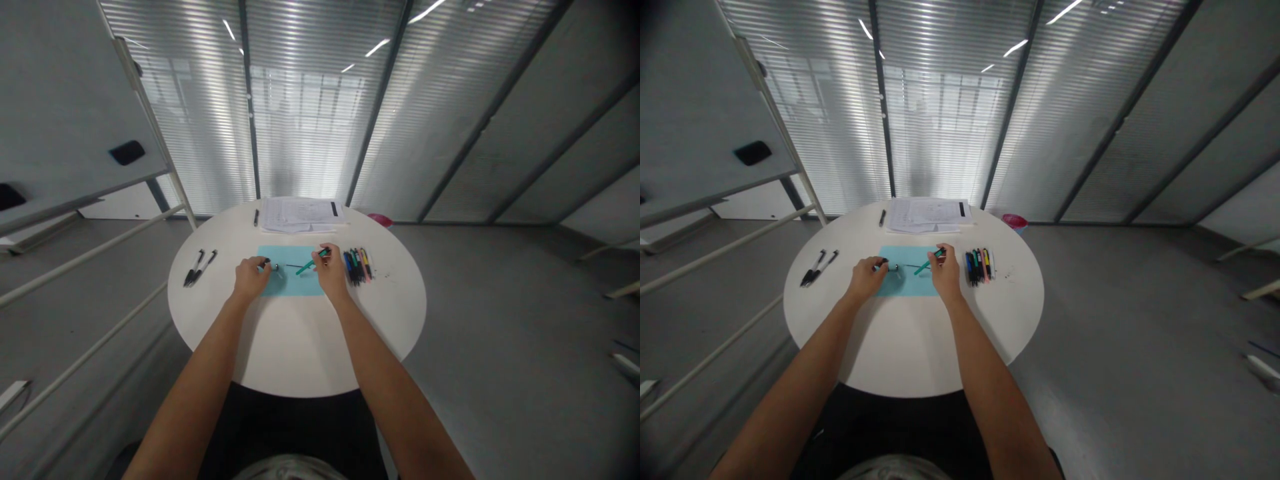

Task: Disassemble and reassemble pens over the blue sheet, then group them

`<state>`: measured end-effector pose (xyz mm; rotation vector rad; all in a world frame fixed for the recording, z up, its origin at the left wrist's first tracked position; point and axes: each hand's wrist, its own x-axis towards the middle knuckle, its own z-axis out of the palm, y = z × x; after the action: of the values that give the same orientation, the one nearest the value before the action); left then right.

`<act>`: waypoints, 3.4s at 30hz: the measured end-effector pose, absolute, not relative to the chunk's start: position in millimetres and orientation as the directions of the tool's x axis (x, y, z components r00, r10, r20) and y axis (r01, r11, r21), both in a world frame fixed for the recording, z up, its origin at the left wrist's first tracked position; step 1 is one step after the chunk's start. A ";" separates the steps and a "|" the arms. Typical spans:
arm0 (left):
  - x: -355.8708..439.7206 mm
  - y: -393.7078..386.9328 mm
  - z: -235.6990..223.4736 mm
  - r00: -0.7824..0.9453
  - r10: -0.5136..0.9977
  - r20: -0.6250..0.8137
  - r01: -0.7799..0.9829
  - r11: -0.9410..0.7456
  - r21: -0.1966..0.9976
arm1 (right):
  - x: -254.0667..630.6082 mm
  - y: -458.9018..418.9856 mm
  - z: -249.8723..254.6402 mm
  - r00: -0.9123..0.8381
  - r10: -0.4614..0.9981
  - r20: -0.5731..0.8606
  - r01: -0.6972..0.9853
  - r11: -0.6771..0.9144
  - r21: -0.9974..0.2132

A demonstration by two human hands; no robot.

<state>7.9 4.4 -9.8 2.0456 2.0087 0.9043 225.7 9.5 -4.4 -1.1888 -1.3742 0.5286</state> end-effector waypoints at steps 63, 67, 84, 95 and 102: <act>-22.8 6.8 -16.2 -0.309 0.928 0.208 0.882 0.198 0.427 | 250.1 20.6 -24.7 0.108 0.912 0.396 0.767 0.177 -0.617; -20.8 7.2 -13.8 -0.347 0.914 0.208 0.862 0.224 0.454 | 242.3 9.2 -15.5 -0.101 0.894 0.437 0.771 0.348 -0.534; -10.6 8.8 -15.8 -0.288 0.932 0.220 0.834 0.131 0.536 | 228.4 -2.5 -13.7 -0.251 0.919 0.304 0.827 0.367 -0.425; 22.5 6.0 -6.7 -0.172 0.975 0.142 -0.027 -0.149 0.989 | 219.4 10.5 -17.8 -0.147 0.962 0.229 0.137 0.250 -0.959; 23.5 5.2 -8.5 -0.100 0.991 0.094 -0.091 -0.103 0.991 | 217.9 -2.0 -6.2 -0.243 0.950 0.197 0.061 0.218 -0.974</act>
<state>23.5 5.2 -8.5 1.1624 1.1583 1.3963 217.9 -2.0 -6.2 -0.9904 -1.5393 1.1743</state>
